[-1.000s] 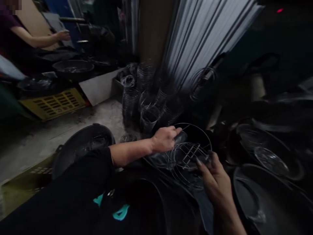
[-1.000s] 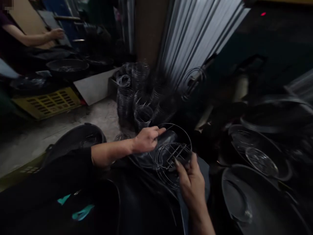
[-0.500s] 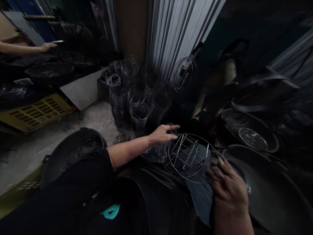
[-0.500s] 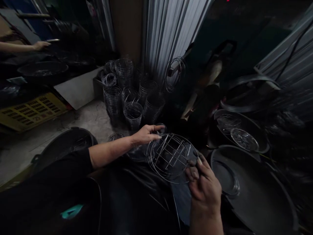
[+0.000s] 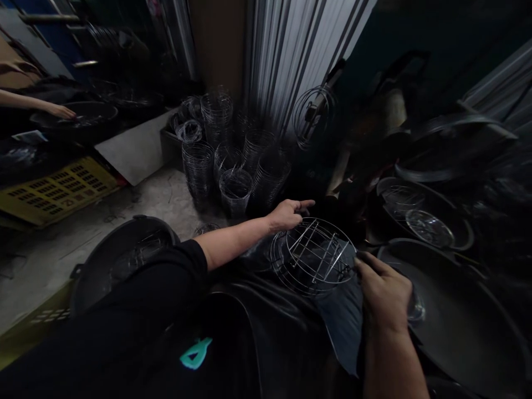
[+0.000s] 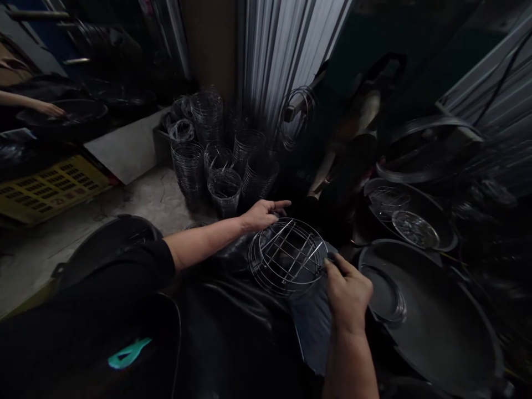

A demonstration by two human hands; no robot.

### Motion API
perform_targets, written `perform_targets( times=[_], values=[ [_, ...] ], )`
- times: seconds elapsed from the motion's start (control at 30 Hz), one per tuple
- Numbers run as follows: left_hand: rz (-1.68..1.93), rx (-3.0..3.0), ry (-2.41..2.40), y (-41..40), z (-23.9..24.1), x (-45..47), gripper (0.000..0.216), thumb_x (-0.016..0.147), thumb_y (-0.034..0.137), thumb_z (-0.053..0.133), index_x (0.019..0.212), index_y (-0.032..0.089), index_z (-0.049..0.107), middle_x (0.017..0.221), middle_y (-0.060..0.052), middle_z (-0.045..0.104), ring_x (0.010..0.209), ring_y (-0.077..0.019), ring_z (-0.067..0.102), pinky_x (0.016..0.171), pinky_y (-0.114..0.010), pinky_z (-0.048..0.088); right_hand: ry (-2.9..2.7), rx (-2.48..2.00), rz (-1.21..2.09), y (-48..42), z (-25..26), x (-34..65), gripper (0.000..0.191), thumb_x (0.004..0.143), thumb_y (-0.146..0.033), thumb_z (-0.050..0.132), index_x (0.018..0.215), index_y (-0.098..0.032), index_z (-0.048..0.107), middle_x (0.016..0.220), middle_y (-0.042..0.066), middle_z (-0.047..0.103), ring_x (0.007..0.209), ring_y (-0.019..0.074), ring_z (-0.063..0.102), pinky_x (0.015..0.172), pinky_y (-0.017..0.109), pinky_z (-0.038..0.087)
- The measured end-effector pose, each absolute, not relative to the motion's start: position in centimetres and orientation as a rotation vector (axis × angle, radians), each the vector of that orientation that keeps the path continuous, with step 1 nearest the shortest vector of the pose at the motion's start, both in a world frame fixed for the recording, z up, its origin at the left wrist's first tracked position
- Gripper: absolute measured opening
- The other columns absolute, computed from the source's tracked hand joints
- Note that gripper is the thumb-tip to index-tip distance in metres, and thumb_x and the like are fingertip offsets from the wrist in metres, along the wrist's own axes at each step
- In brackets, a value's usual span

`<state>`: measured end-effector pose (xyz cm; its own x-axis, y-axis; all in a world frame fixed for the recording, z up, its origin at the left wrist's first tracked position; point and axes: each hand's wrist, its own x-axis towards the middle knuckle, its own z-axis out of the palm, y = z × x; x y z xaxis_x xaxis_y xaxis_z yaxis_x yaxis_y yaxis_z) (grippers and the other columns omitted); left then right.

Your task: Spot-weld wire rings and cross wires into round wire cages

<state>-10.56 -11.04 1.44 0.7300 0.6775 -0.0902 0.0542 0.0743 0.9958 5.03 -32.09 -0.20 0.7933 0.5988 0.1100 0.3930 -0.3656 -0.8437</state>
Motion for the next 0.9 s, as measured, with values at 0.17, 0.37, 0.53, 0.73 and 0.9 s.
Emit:
perform_targets(
  times=[0.17,0.37,0.53,0.73,0.9],
  values=[
    [0.498,1.35,0.633,-11.3,0.5,-10.7,0.078,0.059,-0.005,0.048,0.135,0.014,0.053,0.085,0.0,0.068,0.06,-0.0033,0.052,0.059,-0.015,0.039,-0.597,-2.021,0.347,-31.4,0.0,5.2,0.052,0.06,-0.044,0.069,0.1,-0.01,0.075,0.094,0.013,0.075,0.098,0.0332,0.067,0.092,0.043,0.051],
    [0.515,1.272,0.652,-11.5,0.8,-11.4,0.073,0.057,-0.008,0.051,0.128,0.009,0.059,0.078,-0.001,0.068,0.06,-0.0045,0.055,0.057,-0.016,0.04,-0.63,-2.009,0.363,-31.4,0.1,5.0,0.052,0.059,-0.045,0.067,0.098,-0.011,0.076,0.094,0.012,0.075,0.098,0.0318,0.067,0.091,0.041,0.051],
    [0.523,1.22,0.674,-11.7,0.4,-11.9,0.071,0.057,-0.007,0.053,0.126,0.008,0.059,0.081,-0.002,0.069,0.061,-0.0056,0.057,0.059,-0.017,0.044,-0.763,-2.07,0.311,-31.8,-0.5,4.9,0.058,0.063,-0.053,0.065,0.103,-0.014,0.075,0.1,0.013,0.073,0.098,0.0306,0.066,0.093,0.043,0.048],
    [0.515,1.271,0.661,-11.6,-0.3,-12.0,0.067,0.061,-0.007,0.053,0.125,0.009,0.06,0.088,-0.006,0.073,0.072,-0.0086,0.064,0.064,-0.018,0.048,-0.844,-2.1,0.283,-32.7,-1.4,4.3,0.066,0.064,-0.059,0.061,0.109,-0.012,0.074,0.1,0.015,0.072,0.095,0.0296,0.066,0.09,0.042,0.049],
    [0.485,1.42,0.626,-11.7,0.0,-12.4,0.051,0.068,-0.004,0.059,0.117,0.01,0.067,0.104,-0.008,0.074,0.098,-0.014,0.067,0.095,-0.027,0.049,-0.816,-2.057,0.406,-33.5,-2.4,4.5,0.07,0.061,-0.058,0.067,0.115,-0.014,0.071,0.106,0.013,0.072,0.101,0.03,0.065,0.093,0.043,0.048]
  ],
)
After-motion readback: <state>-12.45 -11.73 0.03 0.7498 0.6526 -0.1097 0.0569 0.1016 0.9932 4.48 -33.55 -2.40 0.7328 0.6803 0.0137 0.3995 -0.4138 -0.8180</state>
